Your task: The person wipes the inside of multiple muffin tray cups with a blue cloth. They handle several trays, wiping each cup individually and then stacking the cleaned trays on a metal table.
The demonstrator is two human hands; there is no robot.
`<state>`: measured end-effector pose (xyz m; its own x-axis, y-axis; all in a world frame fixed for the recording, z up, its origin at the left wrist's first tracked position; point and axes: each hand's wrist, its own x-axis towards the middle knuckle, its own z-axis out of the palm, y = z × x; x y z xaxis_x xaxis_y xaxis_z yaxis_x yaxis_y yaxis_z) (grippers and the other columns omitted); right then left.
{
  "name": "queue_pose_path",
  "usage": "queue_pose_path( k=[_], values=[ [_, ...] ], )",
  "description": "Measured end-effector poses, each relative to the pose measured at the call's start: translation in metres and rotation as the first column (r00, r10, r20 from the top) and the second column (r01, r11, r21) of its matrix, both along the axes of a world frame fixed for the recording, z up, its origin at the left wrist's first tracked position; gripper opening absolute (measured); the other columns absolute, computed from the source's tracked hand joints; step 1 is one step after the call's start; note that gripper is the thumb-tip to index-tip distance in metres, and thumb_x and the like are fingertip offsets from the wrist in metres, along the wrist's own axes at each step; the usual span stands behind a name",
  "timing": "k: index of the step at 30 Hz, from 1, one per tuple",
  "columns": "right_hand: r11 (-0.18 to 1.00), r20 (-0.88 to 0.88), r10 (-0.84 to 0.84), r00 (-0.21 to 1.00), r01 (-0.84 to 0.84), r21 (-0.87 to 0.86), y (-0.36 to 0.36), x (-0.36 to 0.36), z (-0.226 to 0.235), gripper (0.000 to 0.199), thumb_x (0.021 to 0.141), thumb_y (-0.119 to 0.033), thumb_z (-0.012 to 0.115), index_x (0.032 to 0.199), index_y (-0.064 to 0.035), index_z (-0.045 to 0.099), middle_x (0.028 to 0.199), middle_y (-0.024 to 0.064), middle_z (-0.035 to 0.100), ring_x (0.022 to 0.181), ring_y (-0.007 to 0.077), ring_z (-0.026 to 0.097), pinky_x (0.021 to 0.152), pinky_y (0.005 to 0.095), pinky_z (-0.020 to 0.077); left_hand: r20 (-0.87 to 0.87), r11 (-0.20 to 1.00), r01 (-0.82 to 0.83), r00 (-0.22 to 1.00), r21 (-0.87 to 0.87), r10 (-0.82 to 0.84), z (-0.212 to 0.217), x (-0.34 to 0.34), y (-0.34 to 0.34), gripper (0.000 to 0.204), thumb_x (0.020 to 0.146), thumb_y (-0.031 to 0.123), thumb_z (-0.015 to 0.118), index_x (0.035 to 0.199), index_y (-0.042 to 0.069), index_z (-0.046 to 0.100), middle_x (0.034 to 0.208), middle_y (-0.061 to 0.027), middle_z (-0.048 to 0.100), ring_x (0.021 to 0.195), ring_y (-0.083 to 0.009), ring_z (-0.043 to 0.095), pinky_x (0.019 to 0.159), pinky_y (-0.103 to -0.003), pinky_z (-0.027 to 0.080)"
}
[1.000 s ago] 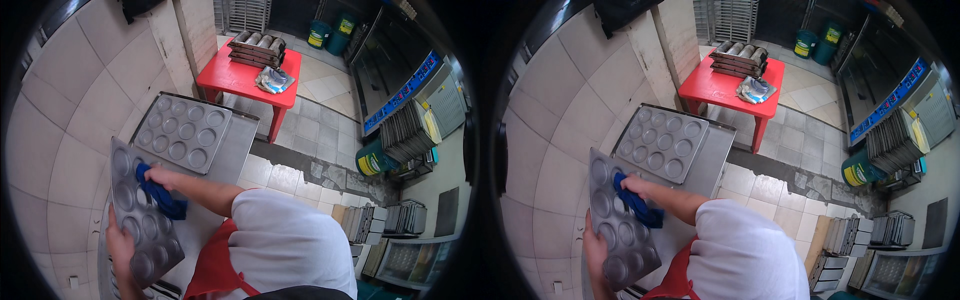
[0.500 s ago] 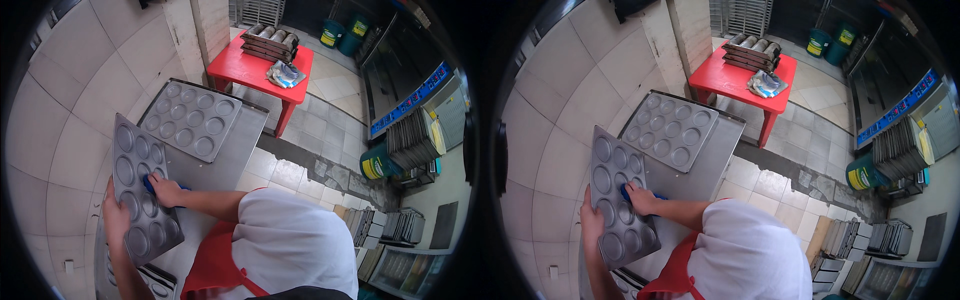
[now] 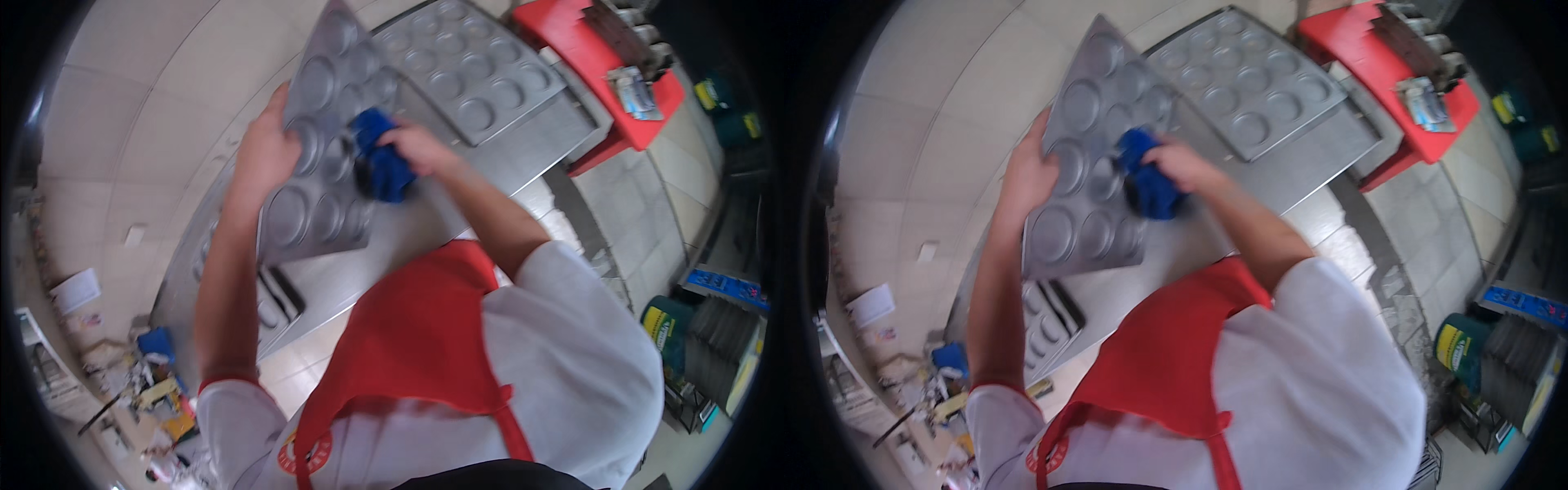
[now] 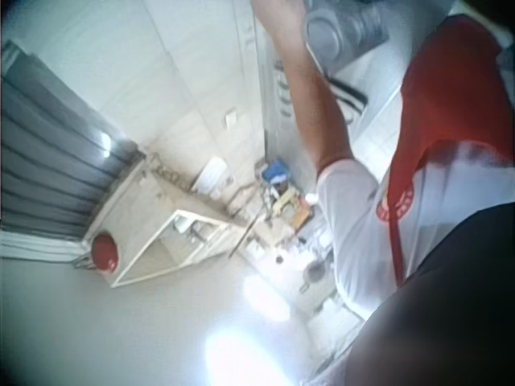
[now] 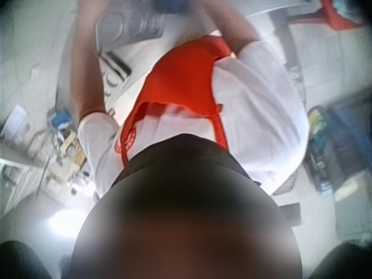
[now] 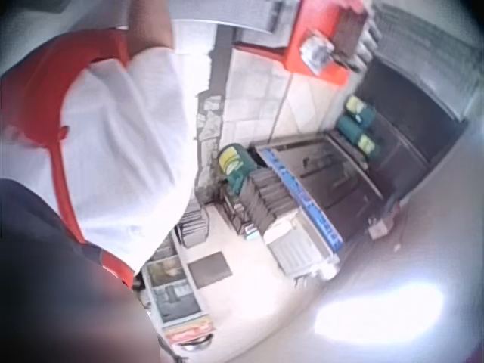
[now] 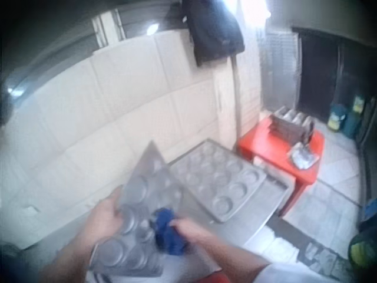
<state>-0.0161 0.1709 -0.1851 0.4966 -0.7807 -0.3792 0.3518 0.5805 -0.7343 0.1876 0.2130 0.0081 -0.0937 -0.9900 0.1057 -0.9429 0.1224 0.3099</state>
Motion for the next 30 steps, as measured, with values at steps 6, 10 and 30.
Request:
queue_pose_path(
  k=[6, 10, 30],
  values=[
    [0.876, -0.684, -0.341, 0.645, -0.045, -0.480, 0.055, 0.006, -0.088, 0.053, 0.088, -0.009, 0.058, 0.140, 0.0015, 0.053, 0.146, 0.0254, 0.049, 0.127, 0.0418, 0.055, 0.108, 0.0468, 0.0466, 0.051, 0.991, -0.111, 0.993, 0.069, 0.107, 0.002, 0.009, -0.013, 0.070, 0.086, -0.001, 0.052, 0.155, 0.004, 0.043, 0.114, -0.0227, 0.071, 0.080, -0.0258, 0.068, 0.080, -0.035, 0.053],
    [0.441, -0.561, -0.446, 0.697, -0.374, -0.816, 0.081, 0.031, -0.088, 0.074, 0.081, -0.005, 0.067, 0.151, -0.0020, 0.044, 0.153, 0.0178, 0.044, 0.127, 0.0404, 0.055, 0.108, 0.0459, 0.0466, -0.086, 1.000, 0.018, 0.996, 0.025, -0.016, -0.009, 0.016, -0.018, 0.072, 0.085, -0.002, 0.052, 0.156, 0.004, 0.042, 0.111, -0.0193, 0.072, 0.076, -0.0155, 0.065, 0.074, -0.031, 0.053],
    [0.427, -0.863, -0.244, 0.442, -0.750, -0.505, 0.070, 0.039, -0.057, 0.049, 0.087, -0.019, 0.068, 0.130, 0.0027, 0.064, 0.169, 0.0130, 0.028, 0.121, 0.0297, 0.061, 0.096, 0.0405, 0.0574, -0.174, 0.989, -0.089, 0.979, 0.116, 0.108, -0.016, 0.033, -0.020, 0.072, 0.086, 0.005, 0.052, 0.157, 0.003, 0.040, 0.071, -0.0155, 0.063, 0.055, -0.0177, 0.056, 0.068, -0.036, 0.052]
  ],
)
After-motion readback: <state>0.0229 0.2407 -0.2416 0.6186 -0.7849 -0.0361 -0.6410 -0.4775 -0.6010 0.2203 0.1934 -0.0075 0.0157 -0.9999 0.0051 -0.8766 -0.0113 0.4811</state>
